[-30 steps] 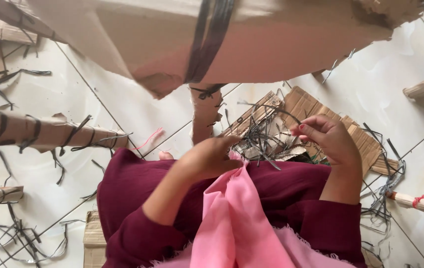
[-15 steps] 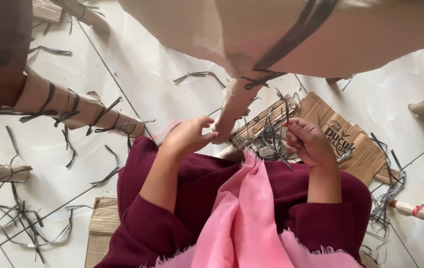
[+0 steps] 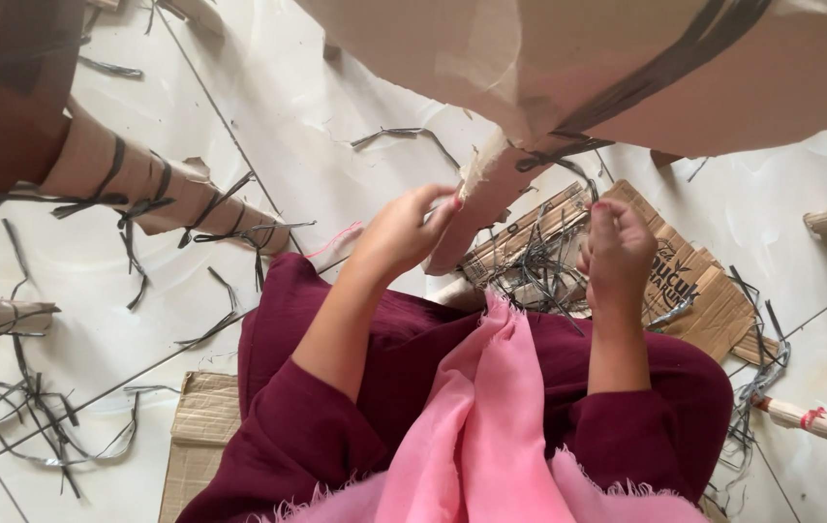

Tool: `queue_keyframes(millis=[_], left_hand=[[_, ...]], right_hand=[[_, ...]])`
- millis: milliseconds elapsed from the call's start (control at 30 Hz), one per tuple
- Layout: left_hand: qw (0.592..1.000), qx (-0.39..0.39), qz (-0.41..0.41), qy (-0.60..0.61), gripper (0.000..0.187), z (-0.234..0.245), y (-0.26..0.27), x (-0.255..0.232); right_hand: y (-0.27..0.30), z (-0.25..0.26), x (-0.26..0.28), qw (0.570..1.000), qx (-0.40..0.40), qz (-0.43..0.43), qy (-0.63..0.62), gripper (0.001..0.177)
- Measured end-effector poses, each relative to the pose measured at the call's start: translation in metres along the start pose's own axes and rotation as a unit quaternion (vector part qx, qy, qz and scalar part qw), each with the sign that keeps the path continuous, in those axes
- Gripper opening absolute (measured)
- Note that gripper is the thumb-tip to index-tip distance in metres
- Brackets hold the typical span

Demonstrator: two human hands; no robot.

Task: Wrapping and tying thin strips around wooden poles to assemble or reinforce furniture legs.

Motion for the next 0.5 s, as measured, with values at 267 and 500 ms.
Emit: queue_keyframes(millis=[267,500], left_hand=[[0.859,-0.075,-0.184,0.471,0.054,-0.008,-0.056,-0.027],[0.858,-0.124,-0.274,0.416,0.024,0.033,-0.014,-0.04]], right_hand=[[-0.009,-0.034,0.084,0.983,0.016,0.178,0.047,0.018],[-0.007,-0.029,0.081,0.964,0.005,0.227,0.135,0.019]])
Point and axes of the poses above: each hand's wrist, its own y-axis away from the middle knuckle, its own z-axis out of the back of the hand, x = y × z, the point moved 9 cm from there along -y, towards the middle knuckle, and after that the axes turned 15 degrees about y, right-handed, at the moved point
